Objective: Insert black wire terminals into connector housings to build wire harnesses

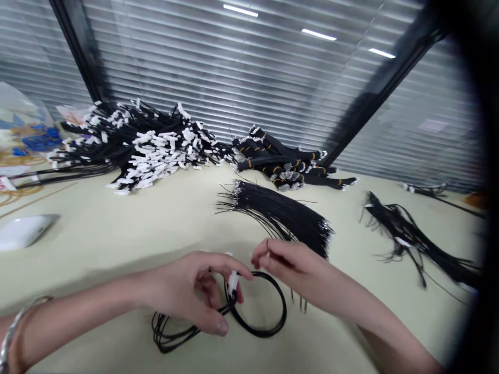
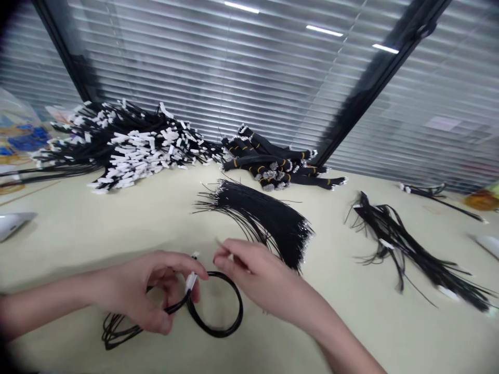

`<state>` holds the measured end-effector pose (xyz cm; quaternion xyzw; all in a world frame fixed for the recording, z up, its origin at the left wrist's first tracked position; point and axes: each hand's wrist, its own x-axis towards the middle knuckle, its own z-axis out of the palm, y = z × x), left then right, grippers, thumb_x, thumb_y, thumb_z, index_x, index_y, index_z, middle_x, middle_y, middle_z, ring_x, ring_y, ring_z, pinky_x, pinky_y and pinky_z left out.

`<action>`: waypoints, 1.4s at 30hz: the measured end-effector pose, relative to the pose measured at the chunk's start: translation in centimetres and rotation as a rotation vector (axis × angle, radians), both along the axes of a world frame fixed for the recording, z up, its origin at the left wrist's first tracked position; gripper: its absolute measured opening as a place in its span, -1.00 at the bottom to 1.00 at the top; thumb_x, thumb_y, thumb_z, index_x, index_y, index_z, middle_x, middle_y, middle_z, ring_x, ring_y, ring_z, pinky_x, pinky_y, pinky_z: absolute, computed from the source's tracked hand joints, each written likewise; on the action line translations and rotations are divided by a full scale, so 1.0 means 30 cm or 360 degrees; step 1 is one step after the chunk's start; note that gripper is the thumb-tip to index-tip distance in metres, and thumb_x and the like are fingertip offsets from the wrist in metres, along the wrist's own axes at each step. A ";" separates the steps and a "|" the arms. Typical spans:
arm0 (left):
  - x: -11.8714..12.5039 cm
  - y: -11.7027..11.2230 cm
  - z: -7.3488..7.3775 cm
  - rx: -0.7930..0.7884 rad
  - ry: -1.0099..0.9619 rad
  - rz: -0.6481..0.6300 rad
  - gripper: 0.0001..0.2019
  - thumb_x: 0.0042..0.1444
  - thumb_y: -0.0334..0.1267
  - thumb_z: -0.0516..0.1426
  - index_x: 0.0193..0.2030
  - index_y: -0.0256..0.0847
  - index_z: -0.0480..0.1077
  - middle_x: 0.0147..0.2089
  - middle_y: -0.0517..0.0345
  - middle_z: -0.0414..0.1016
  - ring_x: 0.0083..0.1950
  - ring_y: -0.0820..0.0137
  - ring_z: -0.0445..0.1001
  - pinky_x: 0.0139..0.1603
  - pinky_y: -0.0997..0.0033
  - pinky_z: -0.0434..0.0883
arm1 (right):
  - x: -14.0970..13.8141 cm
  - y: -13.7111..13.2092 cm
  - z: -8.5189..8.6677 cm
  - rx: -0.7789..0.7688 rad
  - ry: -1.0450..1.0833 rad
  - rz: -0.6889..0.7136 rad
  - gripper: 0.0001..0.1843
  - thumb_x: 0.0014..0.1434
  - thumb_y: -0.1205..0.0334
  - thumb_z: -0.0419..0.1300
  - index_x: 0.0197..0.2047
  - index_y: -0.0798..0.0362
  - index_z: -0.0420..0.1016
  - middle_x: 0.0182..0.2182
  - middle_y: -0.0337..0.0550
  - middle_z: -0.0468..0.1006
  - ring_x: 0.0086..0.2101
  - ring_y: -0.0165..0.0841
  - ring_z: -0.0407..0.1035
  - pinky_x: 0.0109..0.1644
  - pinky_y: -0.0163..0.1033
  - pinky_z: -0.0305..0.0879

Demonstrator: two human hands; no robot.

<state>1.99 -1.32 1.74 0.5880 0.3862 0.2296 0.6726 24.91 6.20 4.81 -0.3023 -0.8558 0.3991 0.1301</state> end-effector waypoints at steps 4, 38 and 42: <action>0.003 0.000 0.003 0.0096 0.0044 0.0003 -0.46 -0.11 -0.35 0.30 0.06 0.02 0.35 0.01 0.12 0.43 -0.37 0.55 0.35 -0.35 0.54 0.37 | 0.000 -0.023 -0.008 -0.0268 -0.0125 0.0118 -0.71 0.35 0.14 -0.03 -0.37 0.03 0.34 -0.49 -0.30 0.29 -0.44 -0.45 0.15 -0.38 -0.33 0.05; 0.015 -0.016 -0.024 0.0455 0.0386 0.0175 -0.58 -0.07 -0.36 0.22 -0.01 -0.04 0.39 -0.18 0.21 0.43 -0.21 0.38 0.49 -0.14 0.40 0.46 | -0.035 -0.064 -0.064 -0.0004 0.0225 -0.0412 -0.64 0.34 -0.04 -0.09 0.15 -0.15 0.10 -0.08 -0.20 0.28 -0.28 -0.40 0.21 -0.12 -0.24 0.18; 0.016 -0.016 -0.038 0.0179 0.0193 0.0229 -0.56 -0.07 -0.40 0.21 0.00 -0.06 0.39 -0.16 0.20 0.41 -0.19 0.37 0.49 -0.05 0.29 0.45 | -0.022 -0.092 -0.052 0.0284 0.0528 -0.0302 -0.70 0.40 0.14 -0.18 0.06 -0.13 0.29 -0.21 -0.24 0.33 -0.22 -0.42 0.24 -0.06 -0.30 0.15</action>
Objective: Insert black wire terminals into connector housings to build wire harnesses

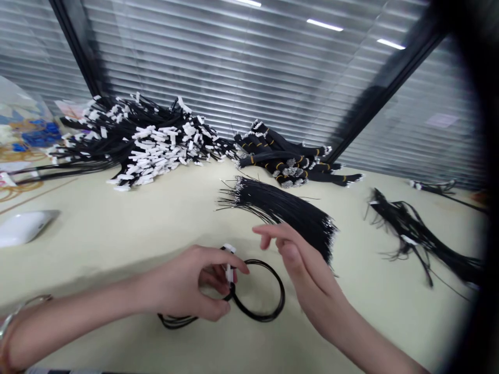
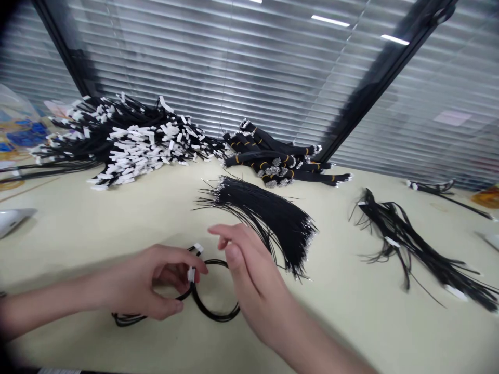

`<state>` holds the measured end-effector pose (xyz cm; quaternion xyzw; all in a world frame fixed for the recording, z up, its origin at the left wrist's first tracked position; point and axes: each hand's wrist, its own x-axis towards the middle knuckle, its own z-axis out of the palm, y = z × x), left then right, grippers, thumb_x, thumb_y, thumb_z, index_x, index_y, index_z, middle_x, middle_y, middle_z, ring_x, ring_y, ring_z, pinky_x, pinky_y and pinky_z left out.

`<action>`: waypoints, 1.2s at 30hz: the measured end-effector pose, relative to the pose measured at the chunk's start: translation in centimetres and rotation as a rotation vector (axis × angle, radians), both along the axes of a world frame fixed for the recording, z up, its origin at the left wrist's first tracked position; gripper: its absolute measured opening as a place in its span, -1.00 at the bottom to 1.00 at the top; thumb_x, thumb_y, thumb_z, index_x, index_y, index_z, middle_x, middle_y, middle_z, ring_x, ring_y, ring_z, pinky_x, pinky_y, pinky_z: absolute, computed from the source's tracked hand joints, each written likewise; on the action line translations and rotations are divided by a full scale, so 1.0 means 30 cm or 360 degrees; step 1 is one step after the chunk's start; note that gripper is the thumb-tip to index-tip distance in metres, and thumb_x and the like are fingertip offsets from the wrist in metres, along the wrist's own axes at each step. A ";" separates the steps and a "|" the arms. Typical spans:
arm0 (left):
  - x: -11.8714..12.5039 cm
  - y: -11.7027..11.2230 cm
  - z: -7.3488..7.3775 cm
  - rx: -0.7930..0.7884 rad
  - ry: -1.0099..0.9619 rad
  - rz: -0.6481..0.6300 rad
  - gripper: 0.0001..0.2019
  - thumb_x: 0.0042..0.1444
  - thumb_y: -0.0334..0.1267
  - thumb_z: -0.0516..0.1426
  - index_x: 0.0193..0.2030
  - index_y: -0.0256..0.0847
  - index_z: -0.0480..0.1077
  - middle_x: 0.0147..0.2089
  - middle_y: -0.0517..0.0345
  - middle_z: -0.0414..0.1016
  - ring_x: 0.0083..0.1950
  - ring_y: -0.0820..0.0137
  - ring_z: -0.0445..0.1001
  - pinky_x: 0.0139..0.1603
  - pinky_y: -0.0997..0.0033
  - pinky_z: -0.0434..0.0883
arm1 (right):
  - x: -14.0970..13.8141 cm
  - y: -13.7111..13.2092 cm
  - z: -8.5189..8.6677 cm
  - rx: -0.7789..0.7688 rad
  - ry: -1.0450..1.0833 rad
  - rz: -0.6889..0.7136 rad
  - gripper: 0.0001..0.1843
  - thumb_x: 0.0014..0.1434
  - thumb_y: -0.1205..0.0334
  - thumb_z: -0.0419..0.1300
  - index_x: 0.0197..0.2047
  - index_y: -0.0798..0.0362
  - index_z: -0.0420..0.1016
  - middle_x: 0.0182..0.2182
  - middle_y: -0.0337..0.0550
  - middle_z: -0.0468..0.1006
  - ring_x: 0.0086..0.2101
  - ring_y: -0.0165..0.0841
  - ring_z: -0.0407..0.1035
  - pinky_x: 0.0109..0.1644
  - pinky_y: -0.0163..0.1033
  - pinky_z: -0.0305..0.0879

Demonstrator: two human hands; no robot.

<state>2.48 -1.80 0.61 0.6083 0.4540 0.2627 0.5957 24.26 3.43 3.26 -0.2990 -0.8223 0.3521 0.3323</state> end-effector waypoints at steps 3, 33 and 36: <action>-0.003 0.007 0.002 -0.0096 -0.0122 0.0018 -0.54 -0.10 -0.43 0.24 0.00 -0.07 0.39 -0.18 0.21 0.41 -0.17 0.39 0.47 0.00 0.28 0.42 | -0.004 -0.027 0.000 0.0231 0.0045 0.0118 -0.76 0.37 0.30 -0.09 -0.07 -0.10 0.35 -0.41 -0.30 0.32 -0.38 -0.47 0.25 -0.27 -0.38 0.19; 0.009 -0.011 0.023 0.0038 -0.0080 -0.0065 -0.70 0.08 -0.45 0.09 -0.04 -0.13 0.35 -0.30 0.22 0.38 -0.38 0.51 0.31 -0.38 0.54 0.28 | -0.035 0.030 0.006 -0.1543 0.0113 0.0380 -0.75 0.28 0.09 0.07 -0.36 0.06 0.25 -0.78 -0.45 0.25 -0.76 -0.61 -0.04 -0.63 -0.43 -0.16; 0.003 -0.010 0.029 0.0152 -0.0043 -0.0170 -0.65 0.07 -0.47 0.08 -0.01 -0.11 0.40 -0.17 0.15 0.42 -0.34 0.50 0.35 -0.34 0.54 0.31 | -0.034 0.029 0.010 -0.1471 0.0045 0.0409 -0.72 0.29 0.06 0.05 -0.36 0.07 0.27 -0.78 -0.44 0.25 -0.75 -0.59 -0.04 -0.61 -0.41 -0.16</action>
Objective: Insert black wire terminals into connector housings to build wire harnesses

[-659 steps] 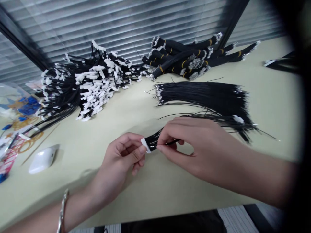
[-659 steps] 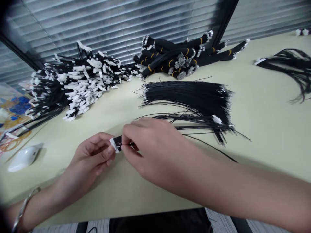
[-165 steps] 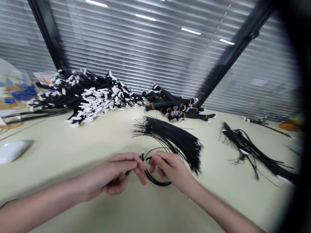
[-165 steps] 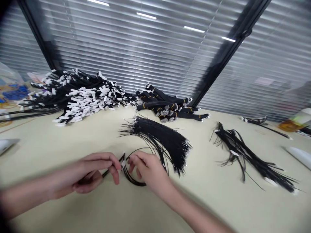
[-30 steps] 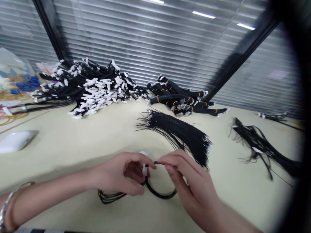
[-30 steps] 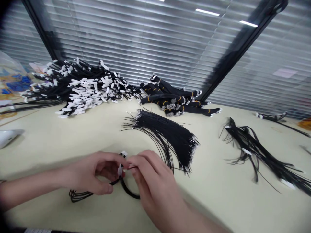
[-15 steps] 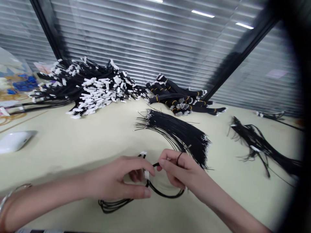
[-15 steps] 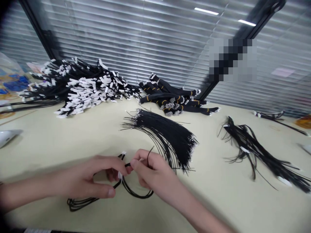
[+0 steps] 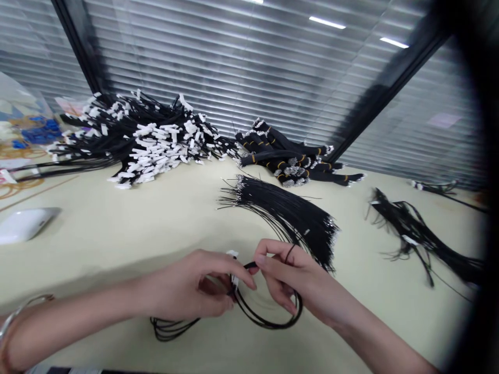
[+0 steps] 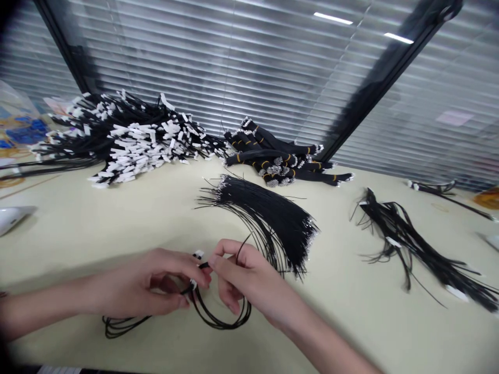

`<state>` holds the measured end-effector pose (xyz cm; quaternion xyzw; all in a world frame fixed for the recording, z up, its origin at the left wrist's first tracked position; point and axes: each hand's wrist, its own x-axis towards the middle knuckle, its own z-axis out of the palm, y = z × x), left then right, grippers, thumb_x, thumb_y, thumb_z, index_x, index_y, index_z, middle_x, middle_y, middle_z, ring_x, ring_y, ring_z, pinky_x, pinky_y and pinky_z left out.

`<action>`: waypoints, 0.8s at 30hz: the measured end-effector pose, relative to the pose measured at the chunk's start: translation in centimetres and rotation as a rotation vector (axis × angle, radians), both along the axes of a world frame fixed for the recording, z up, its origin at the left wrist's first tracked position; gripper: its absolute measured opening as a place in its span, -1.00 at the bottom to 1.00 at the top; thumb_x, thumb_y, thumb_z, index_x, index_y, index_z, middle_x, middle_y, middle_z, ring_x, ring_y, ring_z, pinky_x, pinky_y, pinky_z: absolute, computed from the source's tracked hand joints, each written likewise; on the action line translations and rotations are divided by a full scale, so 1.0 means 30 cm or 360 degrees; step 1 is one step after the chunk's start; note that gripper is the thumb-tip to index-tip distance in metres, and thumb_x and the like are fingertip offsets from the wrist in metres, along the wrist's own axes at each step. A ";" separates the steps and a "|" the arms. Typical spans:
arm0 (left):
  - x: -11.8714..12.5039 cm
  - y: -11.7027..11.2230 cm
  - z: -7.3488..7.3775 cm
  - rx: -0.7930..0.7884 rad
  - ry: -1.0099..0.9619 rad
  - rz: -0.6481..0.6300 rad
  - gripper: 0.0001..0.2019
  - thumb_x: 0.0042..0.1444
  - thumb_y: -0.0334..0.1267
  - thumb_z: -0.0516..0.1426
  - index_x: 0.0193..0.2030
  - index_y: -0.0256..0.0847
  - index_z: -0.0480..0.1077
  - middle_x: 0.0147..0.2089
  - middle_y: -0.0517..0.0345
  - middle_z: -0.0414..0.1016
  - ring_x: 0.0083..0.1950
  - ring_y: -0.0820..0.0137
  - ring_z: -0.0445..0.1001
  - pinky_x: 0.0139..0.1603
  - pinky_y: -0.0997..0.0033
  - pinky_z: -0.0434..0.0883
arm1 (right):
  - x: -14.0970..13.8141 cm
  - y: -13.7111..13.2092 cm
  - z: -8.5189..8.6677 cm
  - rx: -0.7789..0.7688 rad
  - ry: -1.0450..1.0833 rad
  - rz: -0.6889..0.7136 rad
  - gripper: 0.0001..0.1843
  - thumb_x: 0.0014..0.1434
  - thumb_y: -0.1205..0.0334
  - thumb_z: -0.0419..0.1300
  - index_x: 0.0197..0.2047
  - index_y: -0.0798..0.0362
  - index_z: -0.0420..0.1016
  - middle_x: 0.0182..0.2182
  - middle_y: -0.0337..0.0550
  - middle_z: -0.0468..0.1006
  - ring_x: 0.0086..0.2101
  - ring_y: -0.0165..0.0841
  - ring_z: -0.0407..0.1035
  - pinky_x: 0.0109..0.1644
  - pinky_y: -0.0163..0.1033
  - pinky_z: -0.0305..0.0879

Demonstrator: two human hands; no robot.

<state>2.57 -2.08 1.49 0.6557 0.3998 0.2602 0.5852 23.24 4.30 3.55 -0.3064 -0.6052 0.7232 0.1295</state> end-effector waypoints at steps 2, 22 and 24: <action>0.000 -0.001 -0.001 0.0043 0.0017 -0.0054 -0.62 0.04 -0.49 0.09 0.00 -0.09 0.42 -0.14 0.14 0.43 -0.27 0.47 0.39 -0.26 0.52 0.35 | 0.000 0.002 -0.001 0.0142 -0.0078 0.0008 -0.70 0.28 0.02 0.04 -0.36 0.07 0.29 -0.77 -0.44 0.21 -0.73 -0.57 -0.04 -0.60 -0.39 -0.15; 0.005 0.006 0.010 -0.0400 -0.0042 0.0027 -0.57 -0.05 -0.33 0.25 0.02 -0.05 0.39 -0.13 0.14 0.45 -0.34 0.48 0.37 -0.31 0.47 0.35 | 0.032 -0.037 -0.006 0.1745 -0.0360 -0.0024 -0.56 0.13 0.46 -0.03 0.06 -0.01 0.03 0.06 -0.06 0.12 0.05 -0.26 0.02 0.11 -0.10 0.08; 0.006 0.008 0.011 -0.0393 -0.0048 0.0037 -0.57 -0.05 -0.32 0.26 0.01 -0.05 0.39 -0.16 0.16 0.45 -0.34 0.48 0.36 -0.31 0.47 0.35 | 0.033 -0.050 0.015 0.1740 -0.0310 0.0133 -0.62 0.13 0.48 -0.08 0.00 -0.02 0.06 0.03 -0.08 0.13 0.03 -0.26 0.01 0.08 -0.11 0.11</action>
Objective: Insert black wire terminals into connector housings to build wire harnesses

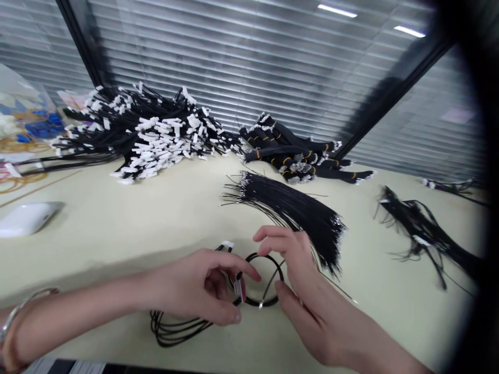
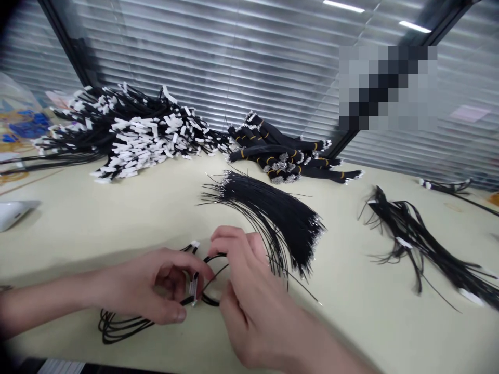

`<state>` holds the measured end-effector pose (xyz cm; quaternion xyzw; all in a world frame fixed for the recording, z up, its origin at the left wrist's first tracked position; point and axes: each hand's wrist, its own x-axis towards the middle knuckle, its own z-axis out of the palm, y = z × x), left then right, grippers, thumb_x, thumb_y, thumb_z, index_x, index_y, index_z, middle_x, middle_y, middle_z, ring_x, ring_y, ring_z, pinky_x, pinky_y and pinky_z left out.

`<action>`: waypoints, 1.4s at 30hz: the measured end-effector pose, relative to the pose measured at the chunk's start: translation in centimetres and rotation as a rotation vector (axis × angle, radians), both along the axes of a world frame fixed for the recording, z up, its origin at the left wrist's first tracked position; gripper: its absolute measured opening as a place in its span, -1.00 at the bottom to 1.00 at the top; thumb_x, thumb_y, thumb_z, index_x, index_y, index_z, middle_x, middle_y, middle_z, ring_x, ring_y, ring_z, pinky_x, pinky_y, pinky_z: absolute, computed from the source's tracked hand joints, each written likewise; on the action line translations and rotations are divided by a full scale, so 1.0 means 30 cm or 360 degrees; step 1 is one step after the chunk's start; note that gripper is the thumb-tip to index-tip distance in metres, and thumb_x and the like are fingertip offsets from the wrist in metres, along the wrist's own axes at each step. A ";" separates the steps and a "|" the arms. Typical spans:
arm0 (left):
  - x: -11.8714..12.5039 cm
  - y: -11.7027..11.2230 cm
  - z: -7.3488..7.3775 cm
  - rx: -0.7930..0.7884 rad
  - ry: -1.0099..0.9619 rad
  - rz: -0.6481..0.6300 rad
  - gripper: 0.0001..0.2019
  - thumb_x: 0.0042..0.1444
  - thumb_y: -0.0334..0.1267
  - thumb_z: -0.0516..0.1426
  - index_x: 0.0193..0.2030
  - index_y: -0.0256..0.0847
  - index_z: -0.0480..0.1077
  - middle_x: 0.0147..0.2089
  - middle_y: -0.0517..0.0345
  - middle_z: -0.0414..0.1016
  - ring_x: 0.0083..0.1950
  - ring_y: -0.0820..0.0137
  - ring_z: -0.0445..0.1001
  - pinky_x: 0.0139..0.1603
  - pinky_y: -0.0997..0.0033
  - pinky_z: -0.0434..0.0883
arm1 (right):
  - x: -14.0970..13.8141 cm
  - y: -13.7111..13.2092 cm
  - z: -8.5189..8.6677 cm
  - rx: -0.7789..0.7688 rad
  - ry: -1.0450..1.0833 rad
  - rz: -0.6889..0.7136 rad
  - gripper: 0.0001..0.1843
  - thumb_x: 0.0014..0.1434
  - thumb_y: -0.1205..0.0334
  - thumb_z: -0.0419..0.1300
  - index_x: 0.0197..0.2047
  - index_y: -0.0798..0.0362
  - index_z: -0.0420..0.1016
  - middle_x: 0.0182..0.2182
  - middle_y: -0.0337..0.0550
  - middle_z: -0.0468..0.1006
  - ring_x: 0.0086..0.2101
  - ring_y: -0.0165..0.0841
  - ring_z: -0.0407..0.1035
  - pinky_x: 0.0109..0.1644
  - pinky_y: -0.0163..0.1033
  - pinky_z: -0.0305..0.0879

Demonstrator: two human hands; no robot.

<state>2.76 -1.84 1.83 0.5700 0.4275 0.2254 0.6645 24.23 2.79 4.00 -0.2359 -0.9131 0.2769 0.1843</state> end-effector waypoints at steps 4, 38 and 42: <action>0.004 0.003 -0.003 0.0005 -0.0044 0.0021 -0.62 -0.07 -0.35 0.26 -0.05 -0.09 0.39 -0.26 0.23 0.42 -0.30 0.45 0.37 -0.26 0.45 0.36 | -0.016 0.000 0.005 -0.0062 -0.0191 0.0091 -0.91 0.26 0.26 0.00 -0.14 -0.01 0.18 -0.11 -0.11 0.24 -0.05 -0.21 0.05 0.00 -0.10 0.15; -0.001 0.011 0.002 -0.0072 -0.0024 -0.0008 -0.51 -0.05 -0.32 0.26 0.08 -0.18 0.35 -0.26 0.18 0.38 -0.28 0.43 0.37 -0.24 0.42 0.35 | -0.013 0.011 -0.072 0.0669 0.0053 0.0067 -0.91 0.30 0.38 0.06 -0.16 0.05 0.36 -0.33 -0.21 0.48 -0.28 -0.33 0.19 -0.14 -0.13 0.09; 0.000 0.005 0.002 -0.0060 -0.0015 -0.0005 -0.50 -0.06 -0.33 0.25 0.09 -0.17 0.35 -0.26 0.19 0.38 -0.29 0.43 0.36 -0.25 0.43 0.35 | -0.012 0.010 -0.078 0.0650 0.0054 0.0078 -0.90 0.28 0.41 0.09 -0.16 0.05 0.33 -0.32 -0.22 0.47 -0.28 -0.33 0.19 -0.15 -0.14 0.08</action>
